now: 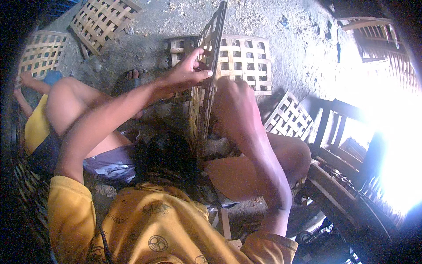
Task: The person sits on the floor and weaves a rectangular basket using thin wooden strips. They interlace the strips by hand to form a grid pattern, occasionally adjusting the frame and bending the strips to fit.
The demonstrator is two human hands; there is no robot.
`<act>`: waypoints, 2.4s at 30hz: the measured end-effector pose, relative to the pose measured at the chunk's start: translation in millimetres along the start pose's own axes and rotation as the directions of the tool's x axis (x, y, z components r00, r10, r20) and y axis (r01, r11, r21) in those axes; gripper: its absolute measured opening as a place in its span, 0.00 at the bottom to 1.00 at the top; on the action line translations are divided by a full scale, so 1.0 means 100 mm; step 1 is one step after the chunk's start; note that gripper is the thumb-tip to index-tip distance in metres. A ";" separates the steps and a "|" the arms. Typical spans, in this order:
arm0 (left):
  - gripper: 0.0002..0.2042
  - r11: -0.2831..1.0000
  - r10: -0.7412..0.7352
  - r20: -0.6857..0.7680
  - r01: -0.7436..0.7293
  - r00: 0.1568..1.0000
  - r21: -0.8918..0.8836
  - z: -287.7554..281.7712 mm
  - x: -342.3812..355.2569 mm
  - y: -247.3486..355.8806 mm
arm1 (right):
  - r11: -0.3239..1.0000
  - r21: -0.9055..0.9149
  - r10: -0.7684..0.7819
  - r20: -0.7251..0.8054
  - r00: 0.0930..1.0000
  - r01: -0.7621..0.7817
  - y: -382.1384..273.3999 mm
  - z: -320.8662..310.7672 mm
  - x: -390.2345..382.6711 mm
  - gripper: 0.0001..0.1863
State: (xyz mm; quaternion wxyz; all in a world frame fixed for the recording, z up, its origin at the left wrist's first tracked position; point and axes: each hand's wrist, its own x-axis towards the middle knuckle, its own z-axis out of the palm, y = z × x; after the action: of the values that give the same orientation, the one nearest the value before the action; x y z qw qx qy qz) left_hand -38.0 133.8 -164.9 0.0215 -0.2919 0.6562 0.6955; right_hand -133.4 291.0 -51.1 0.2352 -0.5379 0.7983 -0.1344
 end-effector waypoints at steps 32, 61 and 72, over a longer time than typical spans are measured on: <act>0.38 0.982 -0.010 -0.059 0.021 0.998 0.188 -0.01 0.03 -0.08 | 0.963 -0.174 -0.189 0.107 0.976 0.205 -0.18 -0.23 -0.31 0.04; 0.36 0.986 0.114 -0.097 -0.100 0.989 0.131 -0.04 -0.02 -0.40 | 0.987 0.138 0.049 0.249 0.967 -0.086 -0.12 -0.43 -0.47 0.09; 0.35 0.982 0.163 -0.105 -0.152 0.981 0.109 -0.04 -0.01 -0.50 | 0.988 -0.021 -0.142 0.219 0.965 0.150 -0.07 -0.13 -0.44 0.08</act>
State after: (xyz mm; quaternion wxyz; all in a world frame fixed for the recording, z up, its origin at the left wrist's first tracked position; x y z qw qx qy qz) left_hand -14.7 137.6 -209.3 -0.0564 -0.2766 0.7118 0.6432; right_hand -120.7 328.2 -26.7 0.3002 -0.6109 0.7286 -0.0768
